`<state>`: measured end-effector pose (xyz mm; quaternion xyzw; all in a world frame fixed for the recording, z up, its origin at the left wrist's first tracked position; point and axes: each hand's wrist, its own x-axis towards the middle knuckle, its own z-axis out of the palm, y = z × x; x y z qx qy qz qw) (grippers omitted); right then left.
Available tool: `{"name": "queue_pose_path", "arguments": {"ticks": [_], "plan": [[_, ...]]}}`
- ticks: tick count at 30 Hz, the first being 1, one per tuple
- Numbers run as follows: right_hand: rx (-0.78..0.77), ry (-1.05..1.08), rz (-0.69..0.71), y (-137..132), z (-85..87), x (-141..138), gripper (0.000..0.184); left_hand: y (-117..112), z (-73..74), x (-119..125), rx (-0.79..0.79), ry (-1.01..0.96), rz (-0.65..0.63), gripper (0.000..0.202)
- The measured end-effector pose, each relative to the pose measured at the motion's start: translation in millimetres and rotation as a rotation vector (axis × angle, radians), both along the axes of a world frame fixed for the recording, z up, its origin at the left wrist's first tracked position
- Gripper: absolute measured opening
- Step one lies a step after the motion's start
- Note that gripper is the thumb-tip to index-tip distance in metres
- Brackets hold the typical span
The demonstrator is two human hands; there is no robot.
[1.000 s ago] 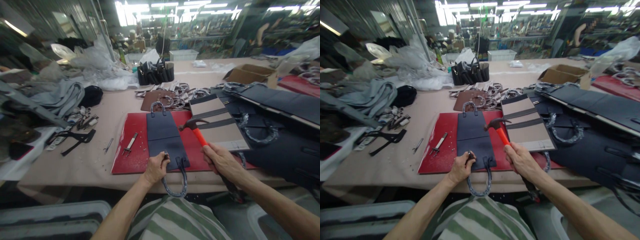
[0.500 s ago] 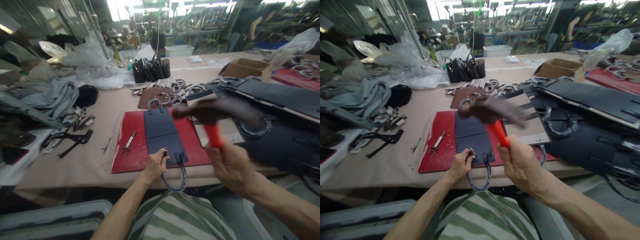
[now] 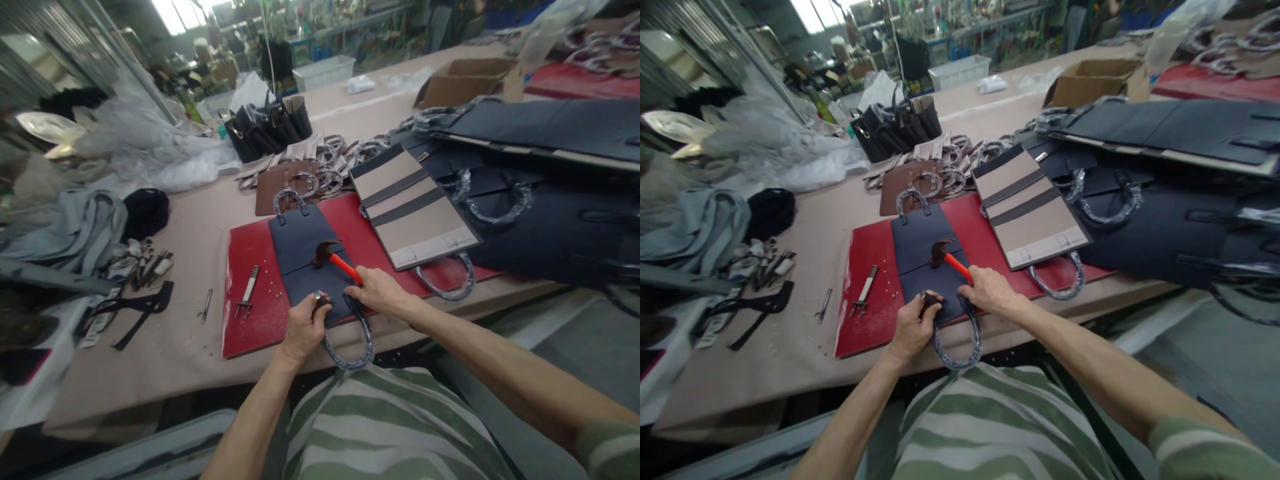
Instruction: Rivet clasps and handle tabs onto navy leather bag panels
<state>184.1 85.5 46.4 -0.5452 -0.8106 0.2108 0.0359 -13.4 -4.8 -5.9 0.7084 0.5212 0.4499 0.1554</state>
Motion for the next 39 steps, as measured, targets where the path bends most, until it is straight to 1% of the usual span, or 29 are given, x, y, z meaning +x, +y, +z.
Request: {"name": "queue_pose_path", "arguments": {"ticks": [2,4,7,10,13,19,20,23,24,25,28,29,31,34,39], "plan": [[-0.026,0.026,-0.018,3,-9.0,-1,0.028,-3,1.0,0,-0.006,-0.017,-0.004,0.013],[-0.055,0.047,-0.032,5,-11.8,0,0.026,-5,1.5,1,0.007,-0.017,0.001,0.013],[-0.095,0.06,-0.046,9,-10.8,2,0.024,-8,1.1,1,0.037,-0.02,0.037,0.014],[-0.103,0.06,-0.06,11,-10.1,1,0.024,-10,0.1,2,0.045,-0.035,0.09,0.014],[-0.114,0.047,-0.069,11,-11.0,0,0.025,-11,0.0,2,0.043,-0.044,0.114,0.013],[-0.142,-0.006,-0.077,13,-12.0,-3,0.026,-9,2.0,1,-0.04,-0.084,0.173,0.012],[-0.145,-0.013,-0.077,13,-11.8,-3,0.026,-9,2.1,0,-0.023,-0.069,0.161,0.012],[-0.153,-0.032,-0.085,13,-11.4,-4,0.027,-11,1.5,0,0.102,0.035,0.041,0.013],[-0.153,-0.038,-0.087,13,-11.4,-4,0.027,-12,1.2,0,0.115,0.049,0.032,0.014],[-0.153,-0.043,-0.089,12,-11.5,-4,0.028,-13,1.0,1,0.096,0.036,0.058,0.014],[-0.156,-0.061,-0.097,12,-11.6,-4,0.029,-14,1.4,3,-0.054,-0.092,0.221,0.013],[-0.158,-0.066,-0.098,12,-11.5,-4,0.029,-13,2.0,4,-0.081,-0.119,0.239,0.013],[-0.162,-0.071,-0.098,11,-11.0,-4,0.029,-10,3.6,6,-0.086,-0.117,0.213,0.013],[-0.163,-0.069,-0.087,11,-10.0,-4,0.029,-6,6.2,9,-0.053,-0.055,0.169,0.013],[-0.159,-0.081,-0.074,11,-11.0,-3,0.031,-5,5.9,12,-0.031,-0.008,0.175,0.012]]}}
